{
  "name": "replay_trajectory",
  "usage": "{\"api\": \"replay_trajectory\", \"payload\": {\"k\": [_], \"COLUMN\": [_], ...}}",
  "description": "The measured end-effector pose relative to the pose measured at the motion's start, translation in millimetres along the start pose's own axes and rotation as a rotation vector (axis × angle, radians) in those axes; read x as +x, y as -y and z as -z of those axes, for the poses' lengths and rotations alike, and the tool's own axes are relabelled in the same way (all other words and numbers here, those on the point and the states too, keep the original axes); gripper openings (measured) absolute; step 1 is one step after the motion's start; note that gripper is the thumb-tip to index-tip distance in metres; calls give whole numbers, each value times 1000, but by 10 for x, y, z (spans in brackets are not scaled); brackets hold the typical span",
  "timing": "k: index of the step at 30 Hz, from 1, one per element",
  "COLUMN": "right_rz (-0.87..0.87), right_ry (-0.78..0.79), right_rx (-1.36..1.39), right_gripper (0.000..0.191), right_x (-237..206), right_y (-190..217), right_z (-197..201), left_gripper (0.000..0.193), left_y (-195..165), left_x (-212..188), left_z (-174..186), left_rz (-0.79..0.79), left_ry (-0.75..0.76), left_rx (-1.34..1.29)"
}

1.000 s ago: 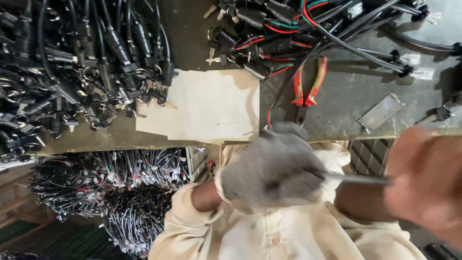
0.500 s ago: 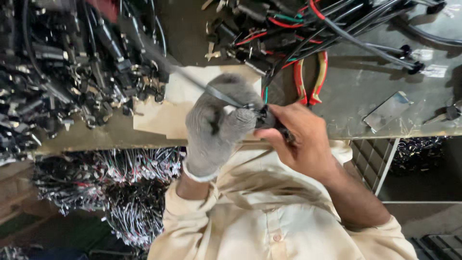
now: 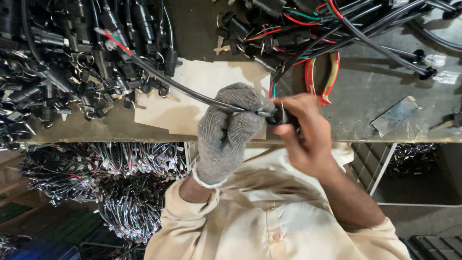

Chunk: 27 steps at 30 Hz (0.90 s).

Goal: The person works at a bench covered with black cable connectors, holding a black cable in a gloved hand and using red-handled pliers to work on the cable ends, pulling and positioning the cable and handling connector parts one at a time.

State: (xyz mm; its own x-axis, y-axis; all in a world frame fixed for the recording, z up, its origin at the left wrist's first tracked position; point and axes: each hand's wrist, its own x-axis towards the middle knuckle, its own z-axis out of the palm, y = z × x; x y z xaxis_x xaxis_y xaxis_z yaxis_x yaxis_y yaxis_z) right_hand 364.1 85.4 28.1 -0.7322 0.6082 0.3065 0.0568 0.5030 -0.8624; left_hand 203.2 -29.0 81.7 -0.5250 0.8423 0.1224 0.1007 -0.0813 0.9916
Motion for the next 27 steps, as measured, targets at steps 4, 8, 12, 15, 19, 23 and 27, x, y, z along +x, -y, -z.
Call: {"api": "replay_trajectory", "payload": {"k": [4,8,12,15,19,23,27], "right_rz": [-200,-12,-9,-6,-35,-321,-346], "right_ry": [164,103,134,127,105,96,165], "right_rx": [460,377,198,130,201,360,601], "right_gripper": [46,47,46,47,51,57,42], "right_x": [-12,21,17,-18,-104,-157,-65], "right_y": [-3,14,34,46,68,62,10], "right_z": [36,6,-3,-33,-125,-157,-117], "left_gripper": [21,43,35,33,46,53,57], "left_y": [-15,-68,-160,-205,-209,-243,-295], "left_x": [64,82,137,163,109,23,-16], "left_z": [113,115,126,190,238,182,1], "left_rz": [-45,-47,-161,-88,19,56,-47], "left_ry": [108,2,84,163,223,141,97], "left_rx": [30,436,619,517,468,373,622]}}
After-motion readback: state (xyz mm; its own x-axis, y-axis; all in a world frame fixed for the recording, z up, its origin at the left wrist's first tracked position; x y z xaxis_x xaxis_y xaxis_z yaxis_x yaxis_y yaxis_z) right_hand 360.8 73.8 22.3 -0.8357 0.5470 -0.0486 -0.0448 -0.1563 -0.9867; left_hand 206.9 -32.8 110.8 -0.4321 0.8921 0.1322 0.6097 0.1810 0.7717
